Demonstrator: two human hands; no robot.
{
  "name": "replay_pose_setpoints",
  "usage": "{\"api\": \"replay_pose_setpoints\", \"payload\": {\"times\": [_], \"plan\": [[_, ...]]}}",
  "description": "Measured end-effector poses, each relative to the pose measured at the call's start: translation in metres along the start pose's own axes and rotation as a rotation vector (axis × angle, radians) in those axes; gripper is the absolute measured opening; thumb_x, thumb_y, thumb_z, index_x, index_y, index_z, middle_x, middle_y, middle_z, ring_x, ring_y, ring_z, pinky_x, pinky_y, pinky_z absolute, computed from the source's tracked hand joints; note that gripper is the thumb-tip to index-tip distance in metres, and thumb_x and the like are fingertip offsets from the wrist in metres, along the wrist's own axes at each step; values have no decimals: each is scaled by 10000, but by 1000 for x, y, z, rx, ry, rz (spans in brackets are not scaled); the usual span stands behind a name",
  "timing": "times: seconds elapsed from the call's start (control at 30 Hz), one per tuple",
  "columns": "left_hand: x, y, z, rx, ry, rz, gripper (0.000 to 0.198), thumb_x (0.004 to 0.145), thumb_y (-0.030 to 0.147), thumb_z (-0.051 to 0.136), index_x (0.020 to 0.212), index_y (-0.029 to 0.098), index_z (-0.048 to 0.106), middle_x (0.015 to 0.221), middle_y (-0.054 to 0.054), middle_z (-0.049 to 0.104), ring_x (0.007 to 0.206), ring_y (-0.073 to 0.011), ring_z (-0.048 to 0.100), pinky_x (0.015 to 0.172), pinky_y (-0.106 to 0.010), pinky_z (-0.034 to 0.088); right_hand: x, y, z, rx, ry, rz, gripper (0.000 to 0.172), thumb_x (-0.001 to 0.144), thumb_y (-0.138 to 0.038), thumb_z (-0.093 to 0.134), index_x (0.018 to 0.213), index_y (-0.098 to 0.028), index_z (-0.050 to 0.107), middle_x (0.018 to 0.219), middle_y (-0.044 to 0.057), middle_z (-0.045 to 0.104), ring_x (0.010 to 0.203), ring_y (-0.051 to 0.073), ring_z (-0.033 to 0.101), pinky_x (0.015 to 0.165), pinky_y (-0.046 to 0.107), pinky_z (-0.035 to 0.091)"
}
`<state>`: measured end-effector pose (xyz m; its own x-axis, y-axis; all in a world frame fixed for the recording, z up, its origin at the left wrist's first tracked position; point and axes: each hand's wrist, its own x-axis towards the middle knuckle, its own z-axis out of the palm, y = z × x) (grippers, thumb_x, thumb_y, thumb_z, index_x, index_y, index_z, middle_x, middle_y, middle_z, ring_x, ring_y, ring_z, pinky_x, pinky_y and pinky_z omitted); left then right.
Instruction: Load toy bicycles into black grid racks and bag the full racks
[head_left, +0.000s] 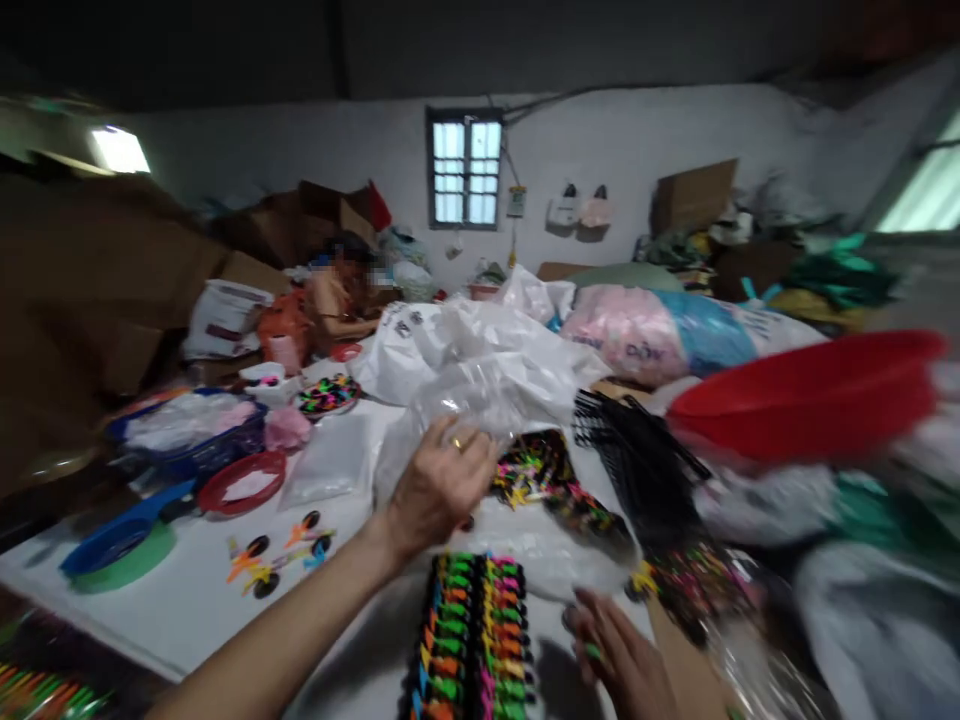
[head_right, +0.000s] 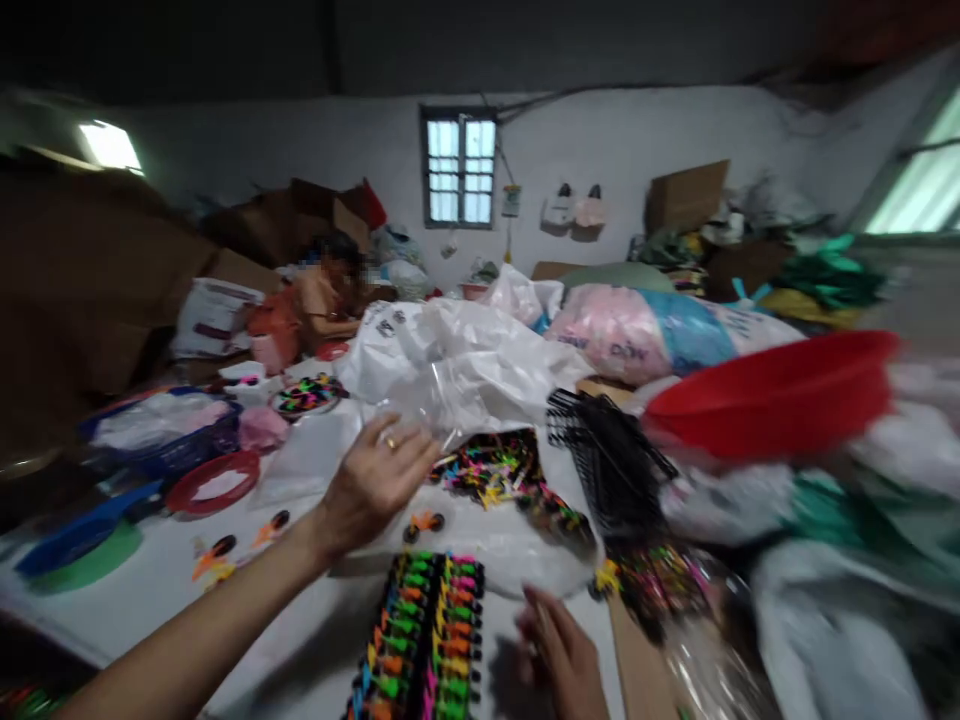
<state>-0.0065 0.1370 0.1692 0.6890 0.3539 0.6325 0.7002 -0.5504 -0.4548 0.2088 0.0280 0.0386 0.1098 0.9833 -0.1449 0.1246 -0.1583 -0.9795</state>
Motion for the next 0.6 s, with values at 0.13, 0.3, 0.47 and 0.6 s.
{"api": "replay_pose_setpoints", "payload": {"times": [0.13, 0.3, 0.47, 0.6], "plan": [[-23, 116, -17, -213, 1, 168, 201, 865, 130, 410, 952, 119, 591, 899, -94, 640, 893, -218, 569, 889, -435, 390, 12, -19, -1, 371, -262, 1, 542, 761, -637, 485, 1022, -171, 577, 816, 73, 632, 685, 163, 590, 506, 239, 443], [-47, 151, -42, -646, -92, -55, 164, 854, 215, 487, 969, 175, 597, 929, -57, 656, 905, -190, 592, 861, -376, 442, 3, -9, -2, 386, -159, -98, 376, 753, -534, 564, 802, -161, 578, 659, 1, 568, 562, 101, 502, 535, 211, 401], [-49, 122, -23, -939, -120, -818, 377, 756, 398, 592, 1071, 192, 593, 1041, -65, 631, 964, -208, 586, 832, -342, 469, -9, -6, -23, 33, -306, -214, 387, 838, -506, 458, 736, -152, 575, 623, -5, 550, 543, 98, 496, 522, 202, 384], [-42, 129, 6, -1456, -477, -1077, 489, 682, 484, 610, 1038, 148, 610, 838, -46, 669, 741, -179, 618, 658, -299, 490, -10, -17, -35, -168, -325, -287, 325, 832, -435, 491, 715, -148, 588, 604, -13, 545, 546, 102, 491, 510, 192, 365]]}}
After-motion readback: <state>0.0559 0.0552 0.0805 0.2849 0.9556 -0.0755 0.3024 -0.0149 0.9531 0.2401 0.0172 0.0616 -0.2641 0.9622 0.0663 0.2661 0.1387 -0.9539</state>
